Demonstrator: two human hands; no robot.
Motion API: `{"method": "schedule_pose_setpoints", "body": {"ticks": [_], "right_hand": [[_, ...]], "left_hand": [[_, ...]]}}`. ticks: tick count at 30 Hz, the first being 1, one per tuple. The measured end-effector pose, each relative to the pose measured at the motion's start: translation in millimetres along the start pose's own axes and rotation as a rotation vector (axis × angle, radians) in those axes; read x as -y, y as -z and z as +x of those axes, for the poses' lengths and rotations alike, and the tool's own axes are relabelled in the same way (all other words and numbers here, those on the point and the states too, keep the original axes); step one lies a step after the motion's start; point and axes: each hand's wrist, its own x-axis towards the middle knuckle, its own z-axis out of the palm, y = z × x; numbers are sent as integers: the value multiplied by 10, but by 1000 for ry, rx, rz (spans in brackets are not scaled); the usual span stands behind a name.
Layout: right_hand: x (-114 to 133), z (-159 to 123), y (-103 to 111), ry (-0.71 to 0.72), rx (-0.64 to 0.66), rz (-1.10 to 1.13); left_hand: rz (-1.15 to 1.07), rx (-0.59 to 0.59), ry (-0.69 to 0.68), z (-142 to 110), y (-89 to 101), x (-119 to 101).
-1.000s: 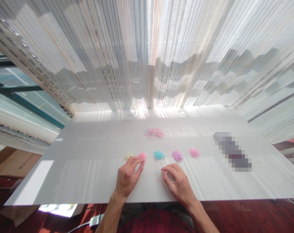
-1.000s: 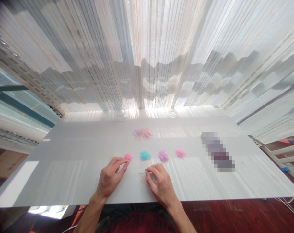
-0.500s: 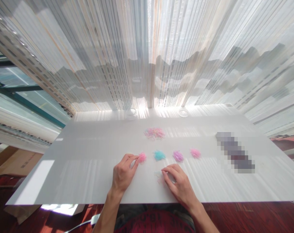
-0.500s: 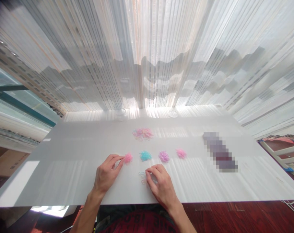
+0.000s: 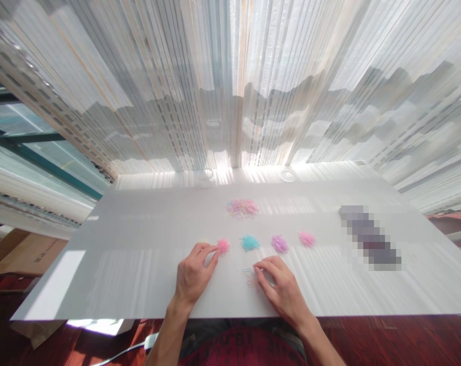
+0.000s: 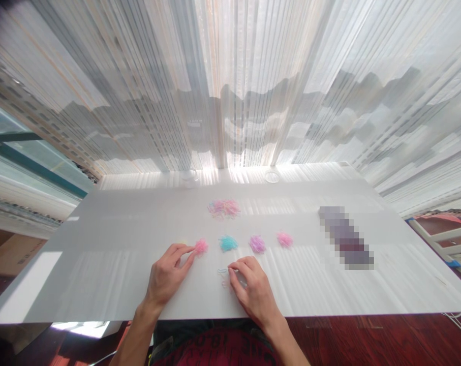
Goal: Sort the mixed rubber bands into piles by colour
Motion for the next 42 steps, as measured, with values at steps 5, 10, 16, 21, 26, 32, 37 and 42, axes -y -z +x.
{"method": "schedule_pose_setpoints", "body": {"ticks": [5,10,16,21,26,32,37,42], "right_hand": [[3,3,1,1,-4,1],[6,13,3,2,-7,-1],[3,12,6,4,3,-1],[-11,7,6,15,2,-1],[-22,5,-3,12,-14,-16],[-14,5,-17,15,-11,-43],[5,16,-15,26,-6,-68],[6,21,-14,30,-3,-82]], "left_hand": [[-1,-4,3,-1,-8,7],[-21,-16,-6,25,-12,-28],[-137,18,-32,-113,-8,-186],[-167,203,-112,-219,-88,-358],[-75,210,-161,-162,-167,-372],[-100,272,-188,-113,-193,-360],[-97,263,-213,-128,-212,-353],[-109,238,-225,-142,-230,-343]]}}
